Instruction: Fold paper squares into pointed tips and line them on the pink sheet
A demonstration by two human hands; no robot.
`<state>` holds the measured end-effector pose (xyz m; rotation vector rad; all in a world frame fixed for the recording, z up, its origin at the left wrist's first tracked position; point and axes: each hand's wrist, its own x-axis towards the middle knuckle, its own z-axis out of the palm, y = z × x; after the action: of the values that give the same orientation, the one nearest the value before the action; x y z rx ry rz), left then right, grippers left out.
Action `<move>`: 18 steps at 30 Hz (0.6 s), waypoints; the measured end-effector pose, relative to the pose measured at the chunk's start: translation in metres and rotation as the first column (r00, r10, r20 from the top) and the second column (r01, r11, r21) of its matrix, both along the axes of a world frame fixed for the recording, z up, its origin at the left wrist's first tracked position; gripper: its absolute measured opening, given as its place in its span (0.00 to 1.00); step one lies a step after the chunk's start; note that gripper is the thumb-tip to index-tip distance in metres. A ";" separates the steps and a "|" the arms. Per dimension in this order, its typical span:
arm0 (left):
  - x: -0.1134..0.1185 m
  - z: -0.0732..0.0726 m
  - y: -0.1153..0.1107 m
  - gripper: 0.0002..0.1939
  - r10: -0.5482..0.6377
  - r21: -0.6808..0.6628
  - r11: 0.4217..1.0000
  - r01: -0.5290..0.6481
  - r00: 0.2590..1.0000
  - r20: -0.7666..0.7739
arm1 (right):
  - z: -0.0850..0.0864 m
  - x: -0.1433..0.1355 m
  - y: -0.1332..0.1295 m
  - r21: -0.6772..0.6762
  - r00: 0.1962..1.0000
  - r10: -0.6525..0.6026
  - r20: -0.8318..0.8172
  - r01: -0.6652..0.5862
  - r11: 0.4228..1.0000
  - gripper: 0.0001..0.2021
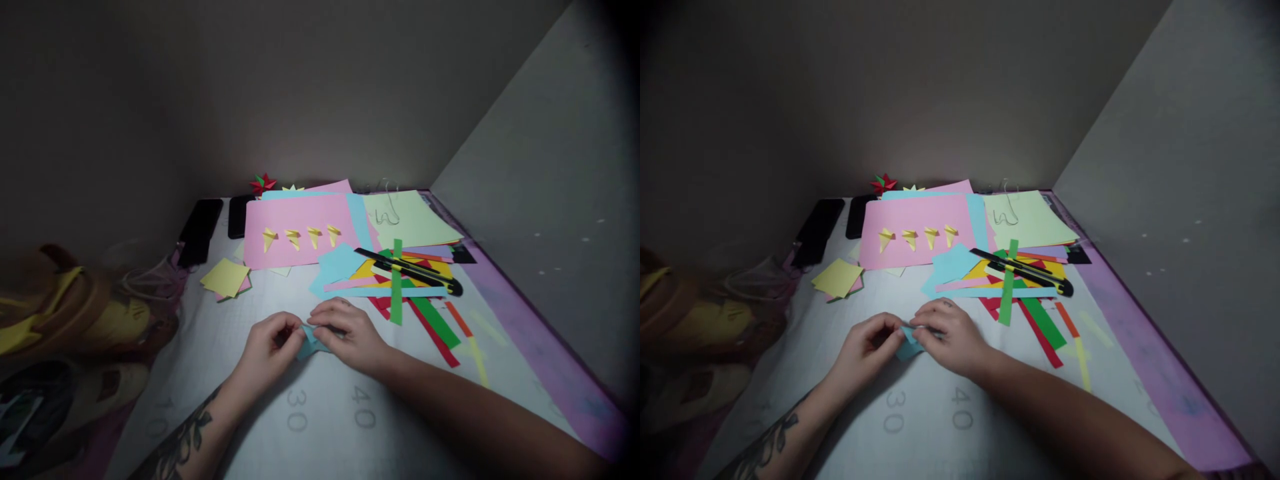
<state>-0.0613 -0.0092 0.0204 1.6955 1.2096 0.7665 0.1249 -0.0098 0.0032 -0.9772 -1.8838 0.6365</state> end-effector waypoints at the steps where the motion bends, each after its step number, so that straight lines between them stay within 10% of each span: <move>1: 0.000 0.000 0.000 0.07 0.010 -0.008 1.000 -0.010 1.000 0.007 | 0.001 0.000 -0.001 0.009 1.000 -0.004 0.007 0.004 1.000 0.06; 10: 0.000 0.002 -0.002 0.06 -0.002 -0.066 0.998 0.007 0.997 0.072 | 0.007 -0.005 -0.002 -0.039 0.999 0.047 -0.009 -0.048 0.998 0.07; 18: -0.005 0.005 -0.006 0.04 -0.075 0.283 0.956 0.076 0.997 -0.011 | 0.004 0.001 -0.002 0.133 0.975 0.077 0.210 -0.106 0.985 0.05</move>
<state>-0.0658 -0.0152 0.0250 1.9626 1.0662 0.9274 0.1263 -0.0119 0.0073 -0.8933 -2.1345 0.4599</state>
